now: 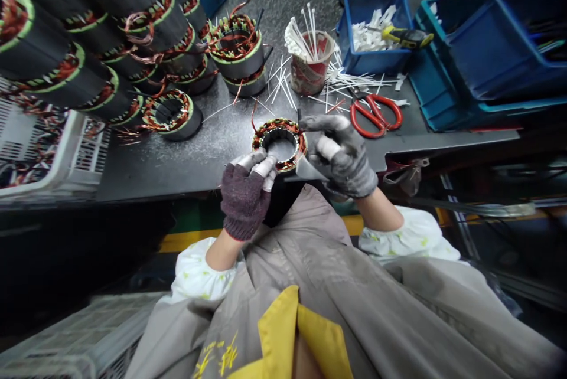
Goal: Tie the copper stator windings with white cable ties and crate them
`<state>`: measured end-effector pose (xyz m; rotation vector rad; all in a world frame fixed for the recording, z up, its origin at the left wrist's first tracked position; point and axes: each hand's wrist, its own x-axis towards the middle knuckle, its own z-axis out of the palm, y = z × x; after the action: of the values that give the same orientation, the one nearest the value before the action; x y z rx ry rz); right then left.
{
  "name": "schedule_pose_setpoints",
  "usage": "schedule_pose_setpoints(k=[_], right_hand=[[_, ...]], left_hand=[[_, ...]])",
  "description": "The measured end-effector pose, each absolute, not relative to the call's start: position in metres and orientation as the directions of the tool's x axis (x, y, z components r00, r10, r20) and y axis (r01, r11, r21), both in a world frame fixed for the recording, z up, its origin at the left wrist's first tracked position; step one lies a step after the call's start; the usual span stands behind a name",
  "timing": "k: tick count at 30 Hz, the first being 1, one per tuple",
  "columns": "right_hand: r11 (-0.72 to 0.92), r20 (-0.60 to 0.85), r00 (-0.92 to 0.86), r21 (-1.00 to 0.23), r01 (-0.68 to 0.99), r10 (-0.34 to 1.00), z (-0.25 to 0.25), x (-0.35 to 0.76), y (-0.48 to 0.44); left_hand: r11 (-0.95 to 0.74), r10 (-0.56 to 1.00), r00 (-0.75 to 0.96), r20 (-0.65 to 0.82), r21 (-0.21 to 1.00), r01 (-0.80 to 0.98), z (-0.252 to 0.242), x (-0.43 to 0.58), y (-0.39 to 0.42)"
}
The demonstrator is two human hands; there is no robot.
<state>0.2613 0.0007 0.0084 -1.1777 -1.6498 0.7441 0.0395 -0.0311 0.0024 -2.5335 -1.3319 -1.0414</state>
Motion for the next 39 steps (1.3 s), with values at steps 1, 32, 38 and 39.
schedule_pose_setpoints(k=[1,32,38,39], right_hand=[[0.38,0.37,-0.101,-0.842,0.383,0.923,0.005,0.262,-0.005],[0.414,0.544,0.116,-0.744,0.524,0.831,0.007,0.318,0.14],[0.377,0.49,0.161,-0.808,0.454,0.857,0.016,0.312,0.184],[0.371,0.475,0.207,-0.841,0.395,0.856,0.018,0.315,0.18]], left_hand=[[-0.597,0.705,0.382,0.598,0.21,0.774,0.004,0.038,-0.032],[-0.76,0.577,0.614,0.539,0.079,0.645,0.004,0.014,-0.004],[-0.737,0.564,0.523,0.639,0.105,0.668,0.0,0.026,-0.016],[-0.733,0.581,0.512,0.633,0.135,0.666,-0.001,0.026,-0.015]])
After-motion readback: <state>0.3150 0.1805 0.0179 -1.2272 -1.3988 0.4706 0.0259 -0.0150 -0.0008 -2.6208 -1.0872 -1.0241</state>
